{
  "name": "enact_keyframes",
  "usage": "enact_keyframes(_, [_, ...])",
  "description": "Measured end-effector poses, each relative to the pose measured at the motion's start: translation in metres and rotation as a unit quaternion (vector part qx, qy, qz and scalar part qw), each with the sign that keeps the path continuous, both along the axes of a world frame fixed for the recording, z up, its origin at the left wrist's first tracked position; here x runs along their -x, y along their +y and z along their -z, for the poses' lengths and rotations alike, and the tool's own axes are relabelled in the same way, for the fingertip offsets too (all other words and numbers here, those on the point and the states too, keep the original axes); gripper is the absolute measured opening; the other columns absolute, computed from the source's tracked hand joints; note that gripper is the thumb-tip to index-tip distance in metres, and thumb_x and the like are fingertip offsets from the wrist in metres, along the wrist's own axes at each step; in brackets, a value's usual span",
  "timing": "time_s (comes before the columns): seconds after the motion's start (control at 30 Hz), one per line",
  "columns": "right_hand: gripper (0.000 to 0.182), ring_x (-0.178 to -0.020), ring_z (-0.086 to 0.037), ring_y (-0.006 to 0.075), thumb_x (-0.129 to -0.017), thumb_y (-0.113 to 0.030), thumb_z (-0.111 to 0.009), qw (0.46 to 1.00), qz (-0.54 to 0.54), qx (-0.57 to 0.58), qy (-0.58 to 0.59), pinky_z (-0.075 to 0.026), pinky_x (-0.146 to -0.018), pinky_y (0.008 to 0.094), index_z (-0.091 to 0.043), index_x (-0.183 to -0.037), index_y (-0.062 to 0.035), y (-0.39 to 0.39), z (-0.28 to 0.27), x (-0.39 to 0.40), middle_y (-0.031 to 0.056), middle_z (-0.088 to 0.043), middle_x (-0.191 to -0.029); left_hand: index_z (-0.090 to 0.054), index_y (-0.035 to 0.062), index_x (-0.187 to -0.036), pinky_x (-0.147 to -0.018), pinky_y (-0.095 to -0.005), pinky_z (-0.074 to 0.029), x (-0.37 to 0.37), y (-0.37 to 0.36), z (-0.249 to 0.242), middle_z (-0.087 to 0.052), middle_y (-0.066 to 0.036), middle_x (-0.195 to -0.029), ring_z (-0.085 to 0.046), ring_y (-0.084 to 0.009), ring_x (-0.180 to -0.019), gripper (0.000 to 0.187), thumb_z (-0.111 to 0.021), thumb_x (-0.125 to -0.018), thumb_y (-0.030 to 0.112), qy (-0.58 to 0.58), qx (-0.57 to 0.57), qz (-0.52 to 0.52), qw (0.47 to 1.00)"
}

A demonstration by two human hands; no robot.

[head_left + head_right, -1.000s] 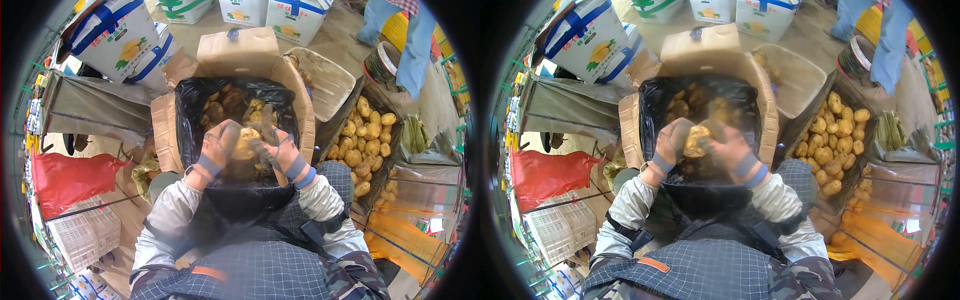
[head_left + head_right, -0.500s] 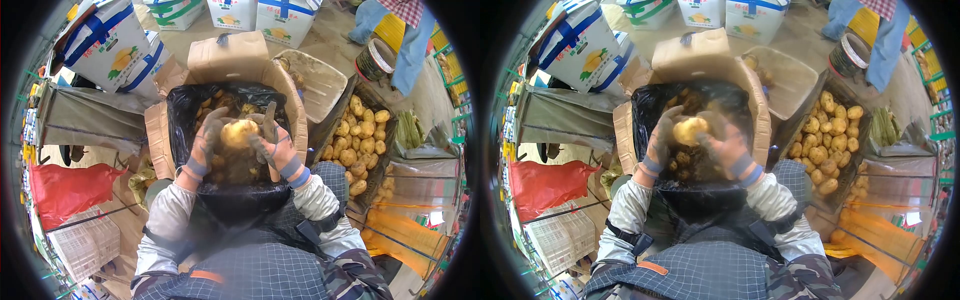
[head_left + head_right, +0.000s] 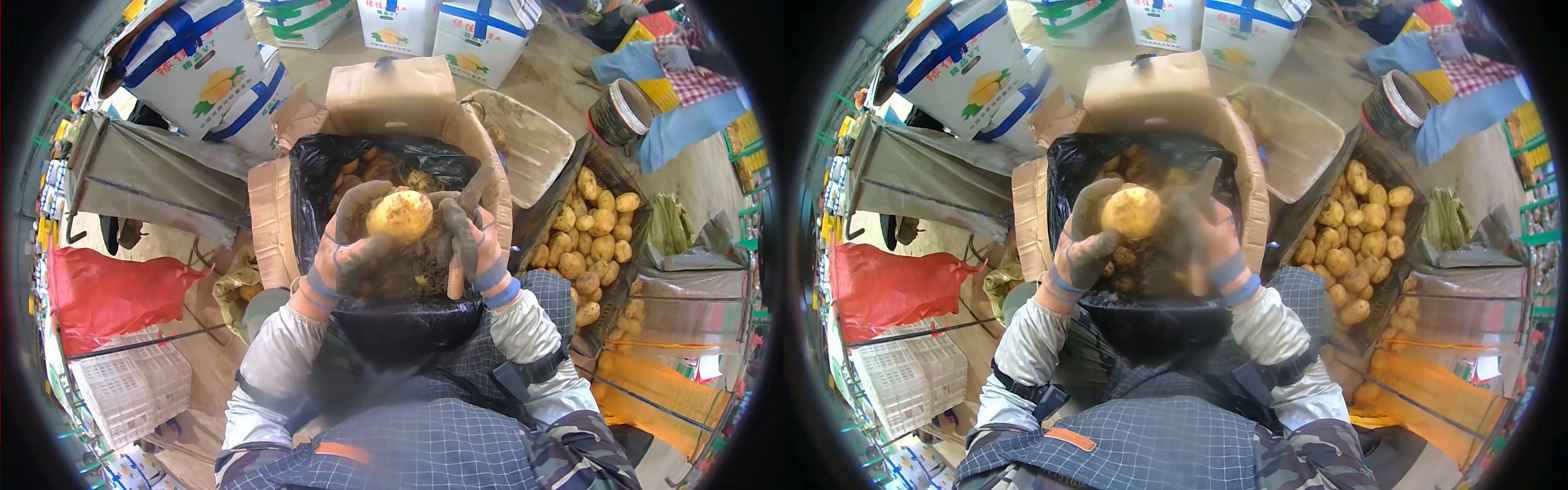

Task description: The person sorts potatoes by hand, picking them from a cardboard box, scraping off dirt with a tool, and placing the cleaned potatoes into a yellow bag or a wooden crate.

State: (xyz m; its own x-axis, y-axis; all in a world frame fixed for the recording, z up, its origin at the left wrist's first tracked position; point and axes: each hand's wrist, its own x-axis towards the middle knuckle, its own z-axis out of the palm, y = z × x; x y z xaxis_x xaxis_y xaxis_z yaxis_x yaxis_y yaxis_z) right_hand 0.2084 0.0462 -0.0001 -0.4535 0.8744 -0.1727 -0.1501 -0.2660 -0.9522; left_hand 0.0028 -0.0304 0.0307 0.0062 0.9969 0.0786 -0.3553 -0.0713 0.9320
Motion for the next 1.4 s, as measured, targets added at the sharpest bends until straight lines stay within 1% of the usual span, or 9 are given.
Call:
enact_keyframes(0.17, [0.031,-0.062,-0.055,0.0061,-0.097,-0.021,-0.064,0.999,-0.016,0.046,0.016,-0.045,-0.057,0.0207,-0.065,-0.124,-0.005,-0.013,-0.01,0.001,0.0005,-0.065,-0.087,-0.044,0.0027,-0.144,-0.108,-0.035,-0.045,-0.002,-0.009,-0.001,-0.059,-0.012,-0.135,-0.057,-0.0204,-0.125,0.068,-0.074,-0.084,0.013,-0.022,-0.013,0.025,0.999])
enact_keyframes(0.27, [0.036,-0.061,-0.056,0.0058,-0.093,-0.021,-0.07,0.987,-0.082,0.0,0.141,-0.046,-0.056,0.0206,-0.064,-0.125,-0.0054,-0.021,-0.012,0.005,0.0007,-0.067,-0.088,-0.043,0.0028,-0.147,-0.11,-0.035,-0.043,-0.006,-0.008,-0.005,-0.058,-0.012,-0.138,-0.054,-0.0209,-0.128,0.064,-0.07,-0.089,0.014,-0.01,-0.017,0.018,1.0])
enact_keyframes(0.33, [0.048,-0.07,-0.062,0.0107,-0.096,-0.029,-0.065,0.993,-0.094,-0.023,0.074,-0.051,-0.066,0.0234,-0.055,-0.135,-0.0015,-0.02,0.0,0.003,0.0048,-0.069,-0.093,-0.042,0.0026,-0.148,-0.111,-0.0349,-0.042,-0.015,-0.007,0.0,-0.057,-0.012,-0.139,-0.053,-0.0213,-0.13,0.06,-0.065,-0.095,0.017,0.025,0.004,-0.029,0.999])
enact_keyframes(0.5, [0.056,-0.07,-0.065,0.0111,-0.087,-0.007,-0.072,0.996,-0.07,0.041,0.024,-0.053,-0.057,0.0239,-0.05,-0.138,0.0024,-0.011,-0.001,-0.002,0.0106,-0.069,-0.105,-0.046,0.0014,-0.146,-0.103,-0.0319,-0.046,0.012,0.014,0.034,-0.057,-0.011,-0.138,-0.056,-0.0214,-0.126,0.05,-0.051,-0.104,0.028,0.0,0.052,-0.072,0.996])
enact_keyframes(0.7, [0.069,-0.13,-0.054,0.0222,-0.074,0.004,-0.074,0.985,-0.014,-0.165,0.052,-0.041,-0.113,0.0351,-0.053,-0.14,-0.003,-0.003,0.008,0.002,0.012,-0.059,-0.137,-0.04,0.0021,-0.15,-0.091,-0.0268,-0.052,-0.002,0.02,0.021,-0.058,-0.01,-0.134,-0.062,-0.0151,-0.11,0.068,-0.06,-0.098,0.041,-0.026,0.051,0.013,0.998])
enact_keyframes(0.8, [0.068,-0.131,-0.054,0.0238,-0.072,0.012,-0.067,0.961,-0.017,-0.276,-0.016,-0.043,-0.111,0.0349,-0.056,-0.137,-0.0041,-0.004,0.003,0.003,0.0146,-0.058,-0.139,-0.037,0.0007,-0.151,-0.097,-0.0321,-0.05,-0.011,0.025,0.033,-0.056,-0.012,-0.135,-0.061,-0.0209,-0.113,0.072,-0.064,-0.095,0.037,0.203,-0.113,-0.013,0.973])
enact_keyframes(1.07, [0.067,-0.13,-0.056,0.0249,-0.074,0.012,-0.066,0.96,-0.011,-0.278,-0.031,-0.044,-0.109,0.0341,-0.053,-0.138,-0.0021,-0.015,0.004,0.012,0.0169,-0.059,-0.136,-0.059,-0.0027,-0.13,-0.099,-0.0356,-0.049,-0.022,0.018,0.018,-0.067,-0.019,-0.12,-0.064,-0.0264,-0.113,0.038,-0.051,-0.104,0.023,0.363,-0.134,-0.139,0.912])
enact_keyframes(1.37, [0.071,-0.128,-0.058,0.0218,-0.075,0.007,-0.076,0.972,-0.041,-0.229,-0.031,-0.045,-0.108,0.0337,-0.049,-0.141,0.0002,-0.018,-0.001,0.016,0.0159,-0.063,-0.132,-0.066,-0.0015,-0.111,-0.087,-0.0347,-0.051,-0.005,0.018,0.009,-0.069,-0.015,-0.097,-0.065,-0.018,-0.094,0.03,-0.047,-0.107,0.021,0.353,-0.069,-0.205,0.91])
enact_keyframes(1.4, [0.07,-0.127,-0.058,0.0219,-0.076,0.006,-0.076,0.975,-0.028,-0.22,-0.035,-0.046,-0.108,0.0338,-0.049,-0.141,0.0001,-0.017,0.001,0.018,0.0161,-0.062,-0.132,-0.063,-0.0004,-0.121,-0.091,-0.0323,-0.05,0.002,0.019,0.024,-0.068,-0.012,-0.104,-0.064,-0.0176,-0.098,0.031,-0.051,-0.106,0.024,0.291,-0.029,-0.174,0.94])
